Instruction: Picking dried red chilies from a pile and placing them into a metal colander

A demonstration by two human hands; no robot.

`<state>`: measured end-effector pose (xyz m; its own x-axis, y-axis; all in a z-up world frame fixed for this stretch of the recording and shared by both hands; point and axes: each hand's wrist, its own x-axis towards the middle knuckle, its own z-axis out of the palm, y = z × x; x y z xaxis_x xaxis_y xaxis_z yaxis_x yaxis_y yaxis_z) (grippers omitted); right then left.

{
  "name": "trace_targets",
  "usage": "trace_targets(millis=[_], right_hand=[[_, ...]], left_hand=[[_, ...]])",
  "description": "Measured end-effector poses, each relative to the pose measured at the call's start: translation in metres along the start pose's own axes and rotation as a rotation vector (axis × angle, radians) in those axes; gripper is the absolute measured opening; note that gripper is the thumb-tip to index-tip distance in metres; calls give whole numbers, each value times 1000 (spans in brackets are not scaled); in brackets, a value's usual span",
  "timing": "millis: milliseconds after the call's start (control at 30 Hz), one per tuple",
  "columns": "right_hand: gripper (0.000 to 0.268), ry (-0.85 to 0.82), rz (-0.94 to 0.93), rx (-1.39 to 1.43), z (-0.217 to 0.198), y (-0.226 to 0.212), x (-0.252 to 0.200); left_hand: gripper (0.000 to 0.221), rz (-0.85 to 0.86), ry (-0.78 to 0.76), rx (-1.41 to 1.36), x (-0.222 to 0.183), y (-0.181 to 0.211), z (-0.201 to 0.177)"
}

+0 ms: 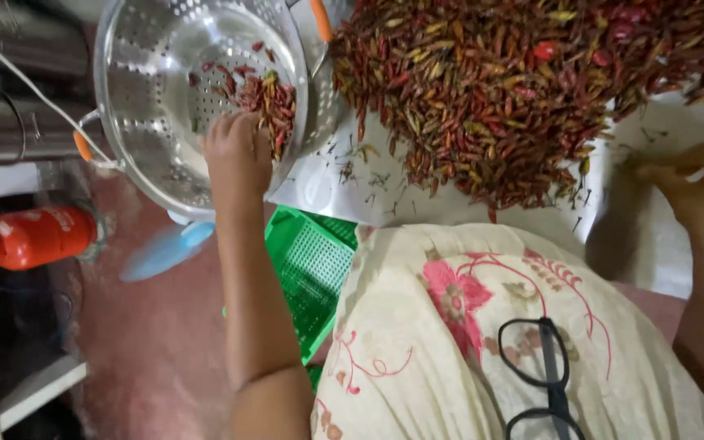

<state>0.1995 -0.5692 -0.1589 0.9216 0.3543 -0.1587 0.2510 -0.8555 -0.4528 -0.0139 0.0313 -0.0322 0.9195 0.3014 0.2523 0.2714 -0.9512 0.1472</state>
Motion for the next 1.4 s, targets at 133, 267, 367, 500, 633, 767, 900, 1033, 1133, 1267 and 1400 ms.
trace_targets(millis=[133,267,367,500,633,767,900,1033,1133,1267,1400], right_hand=[[37,130,-39,-407,17,36,-5],[26,205,-87,-290,1,-8,-10],[17,184,-151,-152,-3,-41,-4],[18,142,-267,-22,-6,-82,1],[5,112,-353,83,-9,-138,9],[7,34,-567,169,-8,-208,16],[13,194,-1030,257,45,-250,32],[14,115,-1013,65,102,-290,43],[16,217,-1019,-30,132,-315,54],[14,315,-985,-179,162,-323,62],[16,266,-944,-203,173,-322,63]], left_hand=[[10,26,128,17,14,52,-2],[9,-138,-258,-248,22,134,5],[20,-340,-538,-179,-16,123,74],[57,-234,-526,-180,-25,120,86],[20,-299,-569,-234,-21,124,94],[39,-396,-555,-351,-17,128,92],[32,-407,-407,-277,-50,82,173],[33,-406,-410,-292,-51,78,177],[25,-318,-348,-206,-49,77,178],[28,-243,-471,-203,-38,85,162],[24,-171,-372,-194,-50,80,188]])
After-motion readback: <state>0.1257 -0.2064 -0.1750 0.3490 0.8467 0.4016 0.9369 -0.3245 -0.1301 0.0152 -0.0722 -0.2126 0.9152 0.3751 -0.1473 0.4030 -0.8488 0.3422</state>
